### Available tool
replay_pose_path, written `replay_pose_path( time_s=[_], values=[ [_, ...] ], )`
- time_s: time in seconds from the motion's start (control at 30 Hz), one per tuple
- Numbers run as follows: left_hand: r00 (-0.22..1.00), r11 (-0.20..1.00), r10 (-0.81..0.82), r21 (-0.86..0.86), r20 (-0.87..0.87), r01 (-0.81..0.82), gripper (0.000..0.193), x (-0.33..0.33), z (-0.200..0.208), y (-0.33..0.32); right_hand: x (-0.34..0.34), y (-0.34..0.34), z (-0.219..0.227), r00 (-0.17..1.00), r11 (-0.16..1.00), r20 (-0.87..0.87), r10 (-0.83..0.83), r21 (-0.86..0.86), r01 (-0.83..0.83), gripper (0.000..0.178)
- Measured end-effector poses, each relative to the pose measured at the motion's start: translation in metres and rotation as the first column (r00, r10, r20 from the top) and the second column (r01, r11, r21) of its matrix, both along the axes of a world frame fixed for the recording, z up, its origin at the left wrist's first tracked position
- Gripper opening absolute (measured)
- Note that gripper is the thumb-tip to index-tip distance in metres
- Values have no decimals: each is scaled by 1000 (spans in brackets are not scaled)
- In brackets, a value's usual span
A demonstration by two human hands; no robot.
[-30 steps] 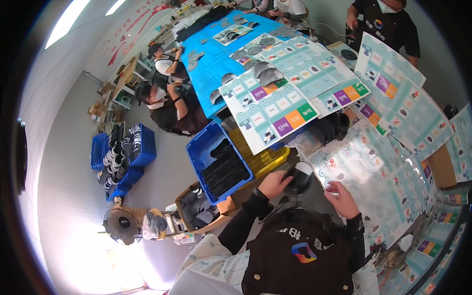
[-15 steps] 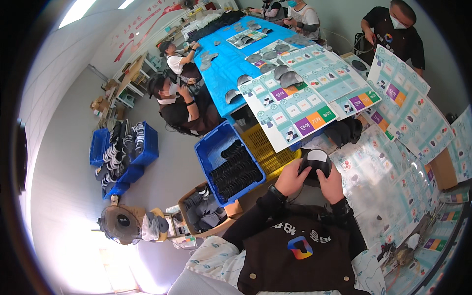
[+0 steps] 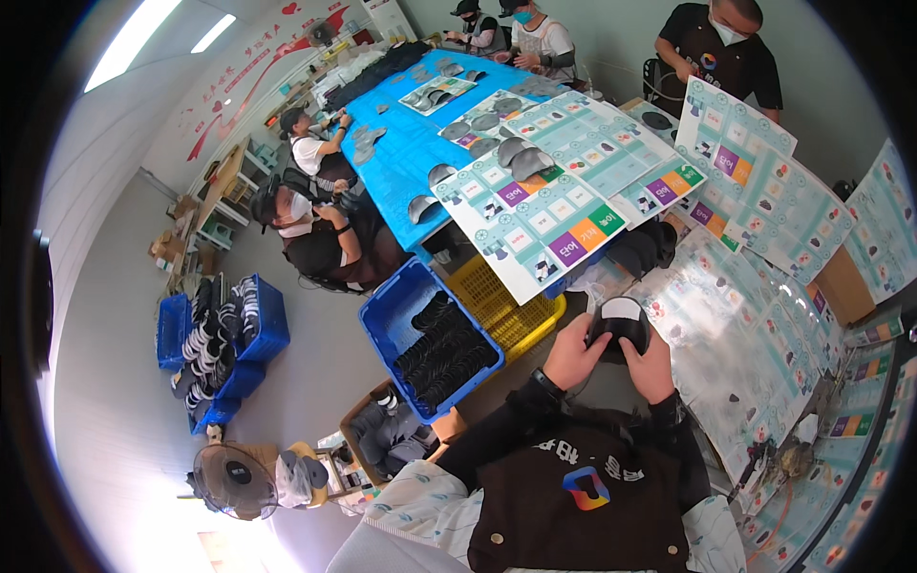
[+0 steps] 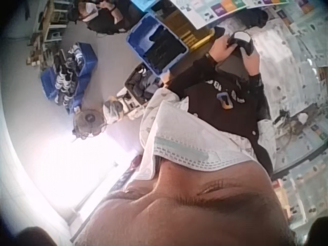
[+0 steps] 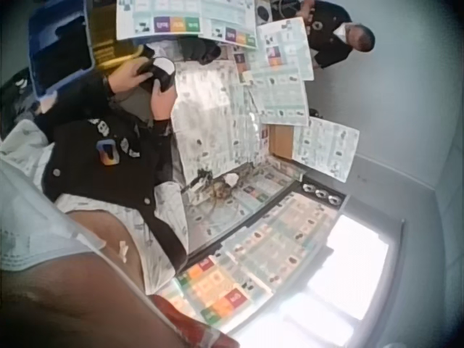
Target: Apply adhesive or sealant to shoe components using a manual dispensing tool.
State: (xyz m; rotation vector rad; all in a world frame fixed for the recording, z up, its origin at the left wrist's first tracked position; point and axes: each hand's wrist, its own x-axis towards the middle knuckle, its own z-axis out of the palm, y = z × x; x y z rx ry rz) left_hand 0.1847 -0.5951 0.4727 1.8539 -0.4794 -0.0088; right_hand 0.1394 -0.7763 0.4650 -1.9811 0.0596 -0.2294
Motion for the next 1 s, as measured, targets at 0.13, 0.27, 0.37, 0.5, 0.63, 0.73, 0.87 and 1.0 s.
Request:
replay_pose_path(
  time_s=[0.13,0.27,0.37,0.5,0.63,0.73,0.87,1.0],
  values=[
    [994,993,-113,-36,1,113,25,-1,5,-17,-10,-13,-9,986,986,48,-161,-28,162,48],
    [996,992,-61,-106,59,67,24,4,-9,-34,-12,-18,-1,981,981,55,-184,-45,186,46],
    [996,996,-75,-45,41,77,22,8,-9,-39,-11,-28,-6,980,980,53,-193,-47,195,45],
    [997,999,-39,-8,59,40,22,13,-16,-41,-17,-35,12,997,994,12,-76,-83,77,56],
    [998,995,52,78,26,-54,24,37,-63,-30,-33,-27,109,957,918,288,41,-388,78,41],
    [988,967,61,254,-140,-23,27,50,-86,-8,-54,-40,143,777,836,582,239,-531,141,10],
    [969,992,-39,107,-242,67,27,71,-133,7,-45,-65,150,760,832,600,251,-535,148,9],
    [932,988,-76,101,-353,119,32,82,-172,-15,-51,-128,86,934,823,343,98,-556,118,12]
  ],
)
